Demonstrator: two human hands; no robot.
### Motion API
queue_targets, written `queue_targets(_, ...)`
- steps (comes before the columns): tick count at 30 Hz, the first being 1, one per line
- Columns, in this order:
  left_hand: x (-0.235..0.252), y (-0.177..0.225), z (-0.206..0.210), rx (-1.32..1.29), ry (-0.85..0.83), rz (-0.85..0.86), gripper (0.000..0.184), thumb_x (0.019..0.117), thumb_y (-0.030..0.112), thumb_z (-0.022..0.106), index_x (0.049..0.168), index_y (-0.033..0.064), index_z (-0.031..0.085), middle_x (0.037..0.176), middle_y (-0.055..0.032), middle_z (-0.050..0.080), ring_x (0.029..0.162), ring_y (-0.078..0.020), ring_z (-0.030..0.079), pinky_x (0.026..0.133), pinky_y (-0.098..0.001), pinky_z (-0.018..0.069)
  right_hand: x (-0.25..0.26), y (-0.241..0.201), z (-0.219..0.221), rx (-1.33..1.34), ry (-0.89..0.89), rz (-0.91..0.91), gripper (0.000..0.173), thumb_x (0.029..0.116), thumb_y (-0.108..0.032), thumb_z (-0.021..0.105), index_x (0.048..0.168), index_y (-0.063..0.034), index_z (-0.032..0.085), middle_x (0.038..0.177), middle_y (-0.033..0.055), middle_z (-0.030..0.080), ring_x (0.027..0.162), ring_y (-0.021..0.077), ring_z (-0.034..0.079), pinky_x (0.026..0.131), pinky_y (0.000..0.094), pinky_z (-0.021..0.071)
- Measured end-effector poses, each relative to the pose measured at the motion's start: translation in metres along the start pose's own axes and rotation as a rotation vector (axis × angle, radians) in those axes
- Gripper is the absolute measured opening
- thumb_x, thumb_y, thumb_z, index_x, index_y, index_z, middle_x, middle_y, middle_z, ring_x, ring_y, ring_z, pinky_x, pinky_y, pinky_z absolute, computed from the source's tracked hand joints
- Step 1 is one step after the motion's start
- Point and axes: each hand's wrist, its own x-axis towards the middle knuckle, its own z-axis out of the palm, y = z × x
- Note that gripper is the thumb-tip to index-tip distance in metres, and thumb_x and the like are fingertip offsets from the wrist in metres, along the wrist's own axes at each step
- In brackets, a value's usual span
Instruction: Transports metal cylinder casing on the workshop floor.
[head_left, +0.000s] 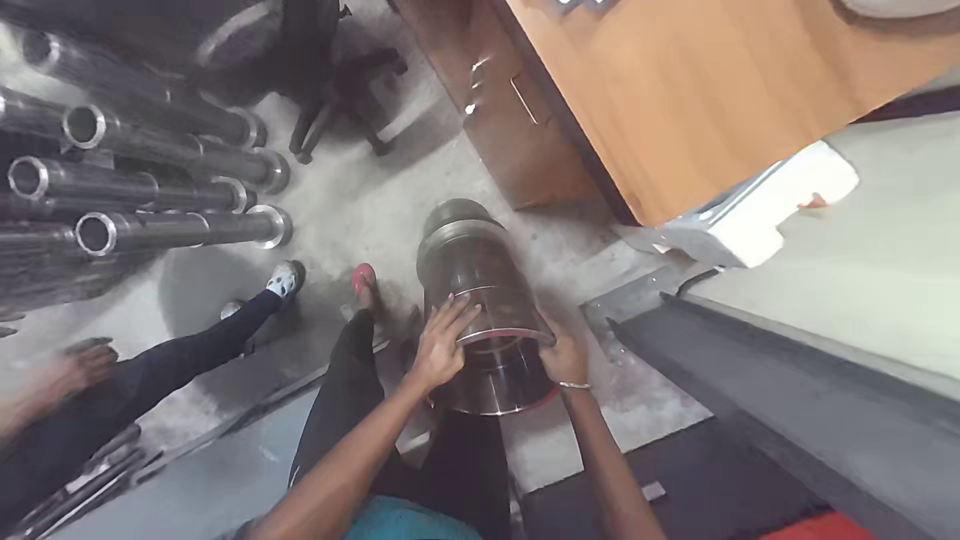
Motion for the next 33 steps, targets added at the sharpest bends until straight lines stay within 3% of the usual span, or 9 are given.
queue_targets(3,-0.004,-0.020,-0.018,-0.050,-0.012,0.008,0.076,0.0756,-0.002,0.060,0.148,0.0210,0.057,0.160,-0.0027,0.046,0.153,-0.0325,0.032,0.121,-0.0616,0.0299,-0.002,-0.029,0.009,-0.052,0.026,-0.010,0.066,0.0816,0.005,0.066,0.143,-0.0188,0.063,0.134,0.0118,0.069,0.105,0.0441,0.072,0.079,0.0691,0.0542)
queue_targets(6,-0.011,-0.042,-0.038,-0.110,0.004,-0.003,0.074,0.0774,-0.002,0.060,0.148,0.0191,0.057,0.161,-0.0036,0.045,0.153,-0.0319,0.032,0.123,-0.0606,0.0278,0.001,-0.053,0.023,-0.086,0.065,-0.078,0.063,0.0802,0.002,0.067,0.140,-0.0171,0.066,0.134,0.0098,0.070,0.105,0.0414,0.073,0.077,0.0672,0.0558)
queue_targets(13,-0.038,-0.078,-0.058,-0.209,0.117,-0.026,0.068,0.0801,-0.002,0.056,0.147,0.0141,0.058,0.159,-0.0072,0.047,0.152,-0.0324,0.034,0.124,-0.0568,0.0288,0.007,-0.103,0.040,-0.162,0.043,-0.204,0.063,0.0757,0.001,0.066,0.137,-0.0135,0.067,0.139,0.0060,0.067,0.118,0.0343,0.069,0.082,0.0635,0.0577)
queue_targets(22,-0.078,-0.112,-0.059,-0.372,0.278,-0.100,0.069,0.0773,-0.006,0.054,0.146,0.0035,0.056,0.159,-0.0147,0.044,0.152,-0.0318,0.034,0.126,-0.0477,0.0313,0.015,-0.157,0.062,-0.316,-0.034,-0.278,0.064,0.0773,0.000,0.068,0.138,-0.0218,0.067,0.142,0.0010,0.064,0.125,0.0301,0.066,0.086,0.0596,0.0585)
queue_targets(26,-0.092,-0.128,-0.073,-0.428,0.325,-0.131,0.067,0.0739,-0.007,0.062,0.141,-0.0031,0.056,0.156,-0.0187,0.047,0.148,-0.0287,0.041,0.122,-0.0434,0.0400,0.013,-0.185,0.076,-0.352,-0.069,-0.325,0.063,0.0791,0.001,0.068,0.137,-0.0221,0.068,0.143,0.0010,0.064,0.127,0.0305,0.064,0.089,0.0580,0.0578)
queue_targets(28,-0.088,-0.127,-0.098,-0.340,0.256,-0.241,0.063,0.0758,0.007,0.073,0.136,0.0004,0.057,0.150,-0.0160,0.053,0.141,-0.0227,0.050,0.116,-0.0393,0.0456,0.013,-0.200,0.082,-0.380,-0.098,-0.327,0.064,0.0789,-0.001,0.069,0.138,-0.0243,0.067,0.144,0.0002,0.063,0.126,0.0314,0.065,0.084,0.0592,0.0585)
queue_targets(30,-0.075,-0.118,-0.127,-0.187,0.129,-0.309,0.068,0.0798,0.031,0.081,0.139,0.0081,0.056,0.143,-0.0139,0.057,0.135,-0.0227,0.054,0.111,-0.0400,0.0477,0.009,-0.211,0.088,-0.390,-0.132,-0.337,0.065,0.0786,-0.002,0.072,0.139,-0.0237,0.066,0.145,0.0009,0.062,0.127,0.0332,0.064,0.083,0.0607,0.0583)
queue_targets(31,-0.065,-0.112,-0.137,-0.126,0.070,-0.292,0.076,0.0802,0.039,0.081,0.146,0.0140,0.052,0.148,-0.0126,0.054,0.139,-0.0240,0.050,0.114,-0.0425,0.0451,0.008,-0.217,0.090,-0.399,-0.149,-0.341,0.065,0.0783,-0.003,0.073,0.140,-0.0232,0.066,0.146,0.0014,0.062,0.128,0.0336,0.064,0.084,0.0611,0.0580)
queue_targets(33,-0.037,-0.102,-0.151,-0.028,-0.039,-0.201,0.086,0.0802,0.040,0.079,0.156,0.0251,0.042,0.164,-0.0089,0.037,0.152,-0.0274,0.033,0.122,-0.0521,0.0331,0.010,-0.230,0.095,-0.425,-0.172,-0.336,0.065,0.0782,-0.004,0.075,0.140,-0.0228,0.065,0.146,0.0014,0.061,0.130,0.0333,0.062,0.086,0.0614,0.0572)
